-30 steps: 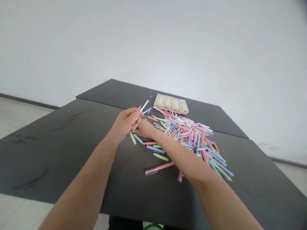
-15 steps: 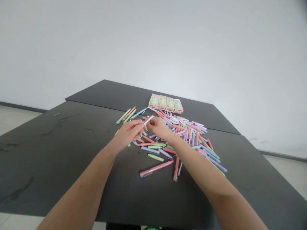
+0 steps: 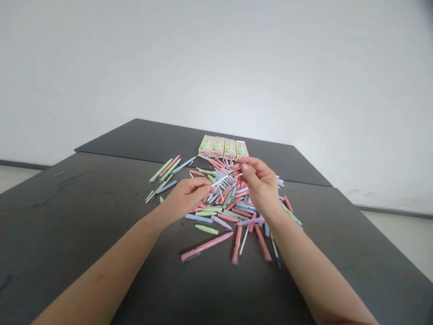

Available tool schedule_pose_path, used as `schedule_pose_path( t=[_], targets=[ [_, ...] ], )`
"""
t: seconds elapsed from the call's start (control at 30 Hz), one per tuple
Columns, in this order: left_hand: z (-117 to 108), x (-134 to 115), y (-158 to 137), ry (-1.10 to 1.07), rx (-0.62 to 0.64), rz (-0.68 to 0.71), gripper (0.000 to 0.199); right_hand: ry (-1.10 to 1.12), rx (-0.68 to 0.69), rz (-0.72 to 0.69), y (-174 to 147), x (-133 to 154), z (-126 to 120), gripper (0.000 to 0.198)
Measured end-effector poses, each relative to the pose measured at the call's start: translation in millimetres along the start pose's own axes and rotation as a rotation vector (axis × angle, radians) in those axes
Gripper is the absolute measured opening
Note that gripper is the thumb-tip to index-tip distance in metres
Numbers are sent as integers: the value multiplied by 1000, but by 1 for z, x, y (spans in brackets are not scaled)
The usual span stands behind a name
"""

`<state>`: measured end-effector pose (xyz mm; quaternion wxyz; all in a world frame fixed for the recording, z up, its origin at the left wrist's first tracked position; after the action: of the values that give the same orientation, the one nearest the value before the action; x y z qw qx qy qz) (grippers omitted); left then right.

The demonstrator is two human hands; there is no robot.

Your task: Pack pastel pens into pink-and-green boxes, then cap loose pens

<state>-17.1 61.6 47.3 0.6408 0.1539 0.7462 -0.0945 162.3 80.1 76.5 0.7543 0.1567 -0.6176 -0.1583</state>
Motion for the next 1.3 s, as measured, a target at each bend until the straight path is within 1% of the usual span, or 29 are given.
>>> schedule_pose_path(
  t=[0.07, 0.17, 0.3, 0.4, 0.53, 0.73, 0.93, 1.1, 1.3],
  targets=[
    [4, -1, 4, 10, 8, 16, 21, 14, -8, -11, 1, 1, -5, 17],
    [9, 5, 8, 5, 12, 34, 22, 38, 23, 2, 2, 0, -8, 16],
    [10, 20, 7, 10, -14, 43, 25, 46, 72, 10, 1, -2, -5, 17],
    [10, 26, 3, -6, -13, 40, 24, 45, 103, 25, -1, -3, 0, 16],
    [6, 24, -2, -29, -47, 45, 23, 38, 136, 27, -5, -1, 5, 13],
    [3, 22, -4, 13, -71, 61, 23, -16, 111, 13, -7, 1, 6, 13],
    [2, 24, -4, 61, -45, 95, 24, -6, 118, 11, -8, 3, 10, 13],
    [3, 24, -5, 72, -23, 86, 23, 6, 122, 23, -8, 1, 10, 15],
    [4, 22, -5, 91, -33, 81, 26, -62, 124, 9, -9, 2, 11, 16]
  ],
)
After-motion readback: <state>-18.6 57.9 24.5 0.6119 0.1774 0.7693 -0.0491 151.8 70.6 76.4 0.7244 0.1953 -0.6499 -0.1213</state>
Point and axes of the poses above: each hand's wrist, its own y-axis towards the middle knuckle, its own z-axis out of the palm, x = y × z, the point moved 6 cm from there along y, towards the middle knuckle, and after that the axes turned 4 degrees about -x, right-handed, at the moved point
